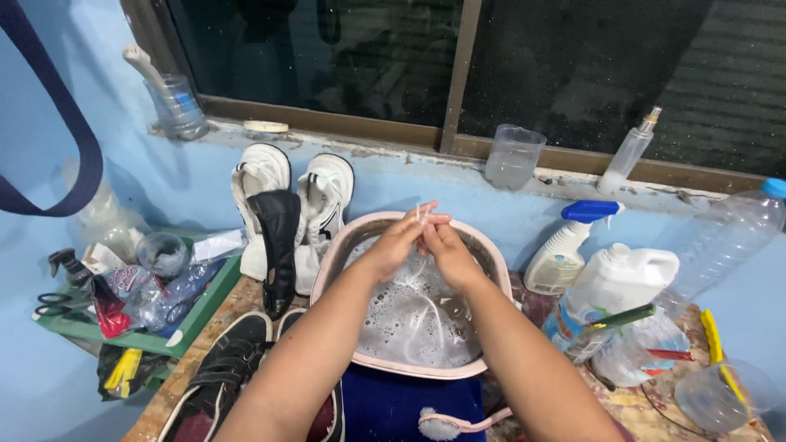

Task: Washing shoelaces in a basin of soapy water by hand and with a toothbrush.

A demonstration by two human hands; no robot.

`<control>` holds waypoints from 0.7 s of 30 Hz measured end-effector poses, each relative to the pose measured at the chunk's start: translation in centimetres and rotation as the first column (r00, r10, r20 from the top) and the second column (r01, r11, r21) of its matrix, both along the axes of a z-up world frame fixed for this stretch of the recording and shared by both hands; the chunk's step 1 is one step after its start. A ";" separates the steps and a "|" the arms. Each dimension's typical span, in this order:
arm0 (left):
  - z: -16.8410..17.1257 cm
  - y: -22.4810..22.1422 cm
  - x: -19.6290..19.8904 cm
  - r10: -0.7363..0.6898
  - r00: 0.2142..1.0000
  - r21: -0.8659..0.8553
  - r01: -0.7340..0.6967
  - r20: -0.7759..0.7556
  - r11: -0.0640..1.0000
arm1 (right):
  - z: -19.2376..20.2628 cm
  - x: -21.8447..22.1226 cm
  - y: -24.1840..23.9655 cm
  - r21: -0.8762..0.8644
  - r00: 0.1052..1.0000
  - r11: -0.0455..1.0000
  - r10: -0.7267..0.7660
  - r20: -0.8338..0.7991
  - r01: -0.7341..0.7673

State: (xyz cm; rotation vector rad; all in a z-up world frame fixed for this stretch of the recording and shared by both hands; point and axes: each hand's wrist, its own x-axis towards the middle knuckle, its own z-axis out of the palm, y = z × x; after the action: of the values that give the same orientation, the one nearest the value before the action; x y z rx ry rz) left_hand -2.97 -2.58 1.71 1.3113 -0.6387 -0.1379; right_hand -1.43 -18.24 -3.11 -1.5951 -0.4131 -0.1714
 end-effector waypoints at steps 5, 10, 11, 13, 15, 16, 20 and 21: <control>-0.2 -1.4 1.1 0.169 0.984 -0.179 -0.178 -0.063 0.968 | 3.1 -1.7 1.1 -0.177 0.995 0.980 -0.085 0.057 0.094; 2.1 -0.7 -0.1 0.382 0.877 -0.316 -0.464 -0.290 0.827 | 2.7 -1.3 0.8 -0.224 0.997 0.974 0.016 0.081 0.002; 1.4 0.2 1.4 0.384 0.850 -0.438 -0.518 -0.361 0.735 | 3.2 -2.0 0.8 -0.288 0.998 0.958 0.015 0.059 0.003; 1.2 2.2 3.1 0.373 0.823 -0.545 -0.565 -0.429 0.619 | 3.6 -2.4 0.1 -0.352 0.999 0.936 0.014 0.040 0.001; 2.0 4.3 3.5 0.375 0.814 -0.622 -0.581 -0.443 0.524 | 2.9 -1.9 -1.2 -0.499 0.990 0.861 -0.133 -0.035 0.098; 1.7 4.9 4.0 0.375 0.813 -0.620 -0.582 -0.446 0.526 | 2.9 -1.4 -1.6 -0.498 0.990 0.862 -0.135 -0.039 0.098; 0.6 6.4 5.9 0.361 0.793 -0.692 -0.606 -0.490 0.391 | 2.7 -0.6 -2.8 -0.409 0.959 0.882 -0.278 -0.049 0.235; 0.1 6.6 6.1 0.353 0.795 -0.695 -0.604 -0.493 0.391 | 2.5 -0.8 -3.1 -0.390 0.946 0.880 -0.319 -0.063 0.271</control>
State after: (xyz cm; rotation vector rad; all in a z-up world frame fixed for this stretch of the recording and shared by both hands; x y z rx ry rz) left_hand 3.11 4.03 1.80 0.4476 0.0082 0.4494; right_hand -2.26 -21.29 -0.58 -2.0364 -0.1006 -0.2328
